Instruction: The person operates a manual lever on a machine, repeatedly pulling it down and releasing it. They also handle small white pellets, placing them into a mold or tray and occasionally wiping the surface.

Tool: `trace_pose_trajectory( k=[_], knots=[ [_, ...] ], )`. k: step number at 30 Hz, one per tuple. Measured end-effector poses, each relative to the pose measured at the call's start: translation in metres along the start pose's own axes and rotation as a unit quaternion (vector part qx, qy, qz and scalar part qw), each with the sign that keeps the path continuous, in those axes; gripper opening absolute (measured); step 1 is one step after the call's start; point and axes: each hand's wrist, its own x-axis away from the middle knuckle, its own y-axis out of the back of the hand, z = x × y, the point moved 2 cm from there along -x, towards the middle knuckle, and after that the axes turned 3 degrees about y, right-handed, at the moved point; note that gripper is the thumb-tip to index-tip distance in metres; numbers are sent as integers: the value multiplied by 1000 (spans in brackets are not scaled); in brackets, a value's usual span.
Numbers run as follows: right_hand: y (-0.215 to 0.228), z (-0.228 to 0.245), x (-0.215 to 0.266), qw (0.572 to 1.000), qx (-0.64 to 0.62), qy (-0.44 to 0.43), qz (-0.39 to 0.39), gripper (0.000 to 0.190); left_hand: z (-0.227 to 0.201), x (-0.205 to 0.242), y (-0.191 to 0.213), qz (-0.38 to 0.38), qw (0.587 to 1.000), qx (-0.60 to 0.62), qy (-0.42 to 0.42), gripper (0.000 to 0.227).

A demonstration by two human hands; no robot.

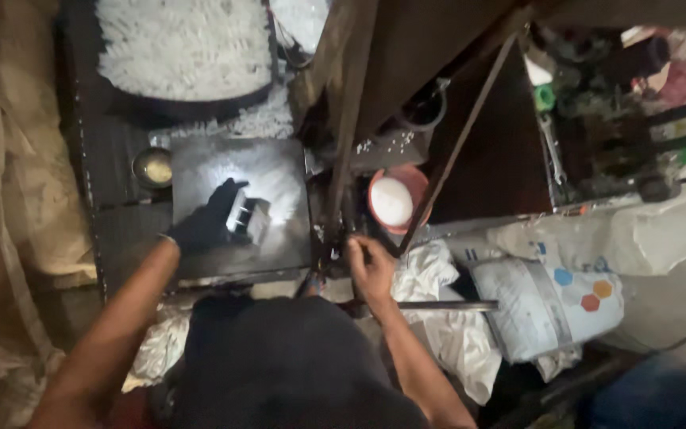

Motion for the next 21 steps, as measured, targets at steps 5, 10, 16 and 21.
trace_pose_trajectory(
  k=[5,10,16,21],
  knots=[
    [-67,35,13,949,-178,-161,203,22,21,-3,8,-122,982,-47,134,53],
    [-170,19,6,906,-264,-248,217,30,15,0,-4,-212,949,-166,164,30],
    [-238,-26,20,807,-357,-412,226,37,3,5,-2,-242,913,-327,22,13],
    [-249,-65,40,776,-408,-417,238,36,3,0,-1,-238,911,-332,49,13]
  ],
)
